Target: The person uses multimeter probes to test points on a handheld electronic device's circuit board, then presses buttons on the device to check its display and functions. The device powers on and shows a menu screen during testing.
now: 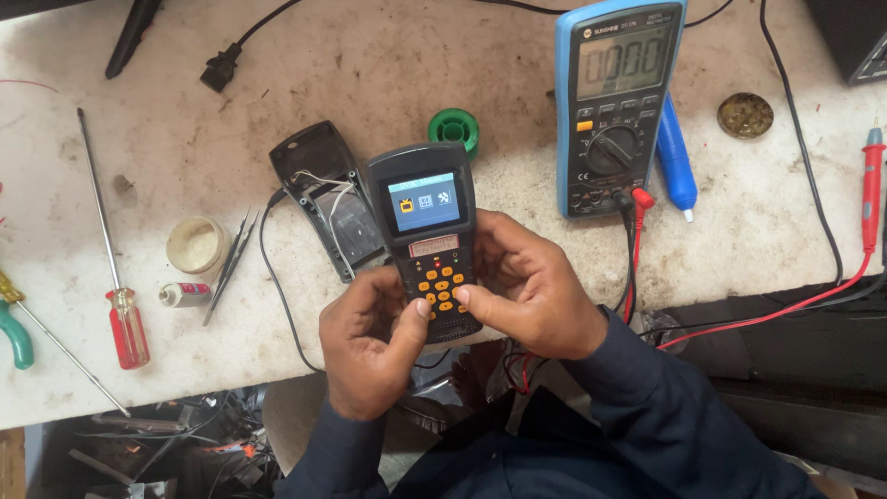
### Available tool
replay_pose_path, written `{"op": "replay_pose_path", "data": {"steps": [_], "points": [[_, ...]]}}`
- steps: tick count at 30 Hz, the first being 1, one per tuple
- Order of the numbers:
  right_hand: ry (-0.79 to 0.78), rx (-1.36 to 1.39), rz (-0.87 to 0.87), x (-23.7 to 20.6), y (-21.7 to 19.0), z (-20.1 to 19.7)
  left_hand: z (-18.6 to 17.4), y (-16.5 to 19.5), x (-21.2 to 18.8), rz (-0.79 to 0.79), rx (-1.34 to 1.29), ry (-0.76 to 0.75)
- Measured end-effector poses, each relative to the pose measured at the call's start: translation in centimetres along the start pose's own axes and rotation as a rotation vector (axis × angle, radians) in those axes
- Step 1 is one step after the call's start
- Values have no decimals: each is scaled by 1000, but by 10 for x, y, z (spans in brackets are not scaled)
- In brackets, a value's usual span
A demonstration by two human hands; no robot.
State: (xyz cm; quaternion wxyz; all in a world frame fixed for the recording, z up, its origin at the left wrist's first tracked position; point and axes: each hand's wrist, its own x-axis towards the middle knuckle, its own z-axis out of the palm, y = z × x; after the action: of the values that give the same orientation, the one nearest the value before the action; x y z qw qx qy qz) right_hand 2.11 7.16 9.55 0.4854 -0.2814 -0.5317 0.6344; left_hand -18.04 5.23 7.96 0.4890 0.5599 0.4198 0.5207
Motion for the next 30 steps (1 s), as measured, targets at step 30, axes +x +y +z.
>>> {"op": "replay_pose_path", "data": {"steps": [30], "points": [[15,0,-15,1,-1,0,4,4,0,-48,31,8]]}}
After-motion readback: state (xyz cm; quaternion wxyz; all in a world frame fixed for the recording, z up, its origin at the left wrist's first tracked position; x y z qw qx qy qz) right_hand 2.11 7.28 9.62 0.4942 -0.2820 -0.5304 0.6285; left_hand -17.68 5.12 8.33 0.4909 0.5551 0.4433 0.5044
